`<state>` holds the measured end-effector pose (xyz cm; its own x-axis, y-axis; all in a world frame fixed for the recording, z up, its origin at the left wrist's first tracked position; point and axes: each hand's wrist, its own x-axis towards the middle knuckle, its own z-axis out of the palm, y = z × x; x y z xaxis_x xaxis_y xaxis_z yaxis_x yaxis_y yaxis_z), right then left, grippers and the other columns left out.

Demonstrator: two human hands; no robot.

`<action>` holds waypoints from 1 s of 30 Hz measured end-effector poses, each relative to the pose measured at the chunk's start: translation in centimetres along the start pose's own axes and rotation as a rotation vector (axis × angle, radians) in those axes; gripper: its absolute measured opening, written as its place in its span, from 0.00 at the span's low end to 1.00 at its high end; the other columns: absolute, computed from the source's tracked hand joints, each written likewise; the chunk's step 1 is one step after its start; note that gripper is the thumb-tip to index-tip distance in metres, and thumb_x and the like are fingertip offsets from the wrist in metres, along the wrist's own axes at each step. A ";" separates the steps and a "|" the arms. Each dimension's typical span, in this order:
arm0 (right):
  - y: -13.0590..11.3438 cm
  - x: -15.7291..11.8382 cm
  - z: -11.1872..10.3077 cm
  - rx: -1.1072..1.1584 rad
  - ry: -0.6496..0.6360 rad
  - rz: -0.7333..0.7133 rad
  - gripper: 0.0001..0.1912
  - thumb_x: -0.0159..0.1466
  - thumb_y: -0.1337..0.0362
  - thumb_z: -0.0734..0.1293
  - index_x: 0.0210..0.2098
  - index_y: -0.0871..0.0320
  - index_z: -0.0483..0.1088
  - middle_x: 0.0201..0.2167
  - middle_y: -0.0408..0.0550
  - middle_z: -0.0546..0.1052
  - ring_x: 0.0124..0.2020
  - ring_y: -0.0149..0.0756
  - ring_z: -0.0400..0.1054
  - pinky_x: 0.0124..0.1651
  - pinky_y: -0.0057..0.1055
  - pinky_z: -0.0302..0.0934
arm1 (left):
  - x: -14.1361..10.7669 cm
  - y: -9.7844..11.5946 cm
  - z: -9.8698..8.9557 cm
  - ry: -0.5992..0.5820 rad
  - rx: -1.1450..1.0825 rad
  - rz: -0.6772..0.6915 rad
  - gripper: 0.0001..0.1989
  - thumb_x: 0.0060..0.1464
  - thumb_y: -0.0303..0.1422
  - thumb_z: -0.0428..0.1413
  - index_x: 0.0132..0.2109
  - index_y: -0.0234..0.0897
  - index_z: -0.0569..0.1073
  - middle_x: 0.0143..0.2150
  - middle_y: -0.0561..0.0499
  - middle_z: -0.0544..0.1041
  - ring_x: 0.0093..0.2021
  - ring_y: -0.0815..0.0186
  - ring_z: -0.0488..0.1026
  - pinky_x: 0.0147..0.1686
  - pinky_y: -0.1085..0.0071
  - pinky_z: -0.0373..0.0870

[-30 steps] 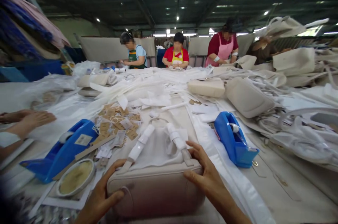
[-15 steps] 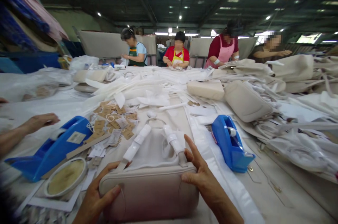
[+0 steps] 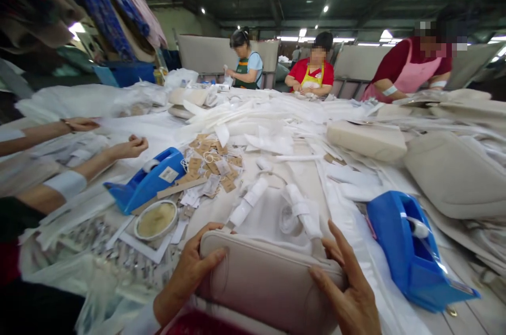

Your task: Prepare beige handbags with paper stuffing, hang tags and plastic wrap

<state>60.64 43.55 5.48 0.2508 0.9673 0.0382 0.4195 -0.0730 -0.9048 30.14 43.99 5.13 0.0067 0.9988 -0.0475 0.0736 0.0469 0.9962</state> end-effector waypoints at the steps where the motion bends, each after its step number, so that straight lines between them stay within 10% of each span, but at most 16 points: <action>1: 0.0 0.0 0.1 0.028 0.004 0.027 0.44 0.54 0.45 0.70 0.67 0.44 0.52 0.54 0.49 0.74 0.56 0.51 0.67 0.52 0.40 0.65 | 0.1 -0.1 0.1 0.012 -0.018 -0.010 0.19 0.50 0.42 0.60 0.47 0.37 0.70 0.39 0.51 0.77 0.38 0.63 0.71 0.38 0.73 0.67; 11: -0.9 0.6 1.5 0.140 0.085 0.080 0.42 0.54 0.47 0.71 0.65 0.48 0.57 0.42 0.46 0.73 0.39 0.38 0.69 0.41 0.31 0.62 | 1.3 -0.1 0.6 0.052 -0.035 -0.059 0.17 0.48 0.44 0.61 0.38 0.36 0.72 0.31 0.54 0.72 0.32 0.67 0.68 0.32 0.75 0.65; 18: 0.1 1.7 2.4 -0.092 0.053 0.003 0.35 0.60 0.46 0.65 0.64 0.48 0.59 0.47 0.48 0.72 0.49 0.43 0.66 0.55 0.40 0.56 | 2.5 -0.7 0.8 0.033 0.003 -0.108 0.19 0.50 0.47 0.60 0.39 0.35 0.72 0.31 0.53 0.73 0.32 0.66 0.69 0.32 0.74 0.66; 30: 0.0 2.1 4.5 -0.167 0.089 -0.017 0.39 0.60 0.43 0.64 0.66 0.45 0.53 0.45 0.49 0.73 0.49 0.47 0.69 0.50 0.41 0.60 | 3.3 -1.3 0.2 0.109 0.245 -0.045 0.17 0.54 0.47 0.56 0.39 0.37 0.70 0.30 0.55 0.73 0.31 0.65 0.70 0.32 0.72 0.67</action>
<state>57.22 46.69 3.59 0.3159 0.9438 0.0972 0.5612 -0.1033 -0.8212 30.24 47.26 3.65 -0.1089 0.9916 -0.0697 0.3103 0.1005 0.9453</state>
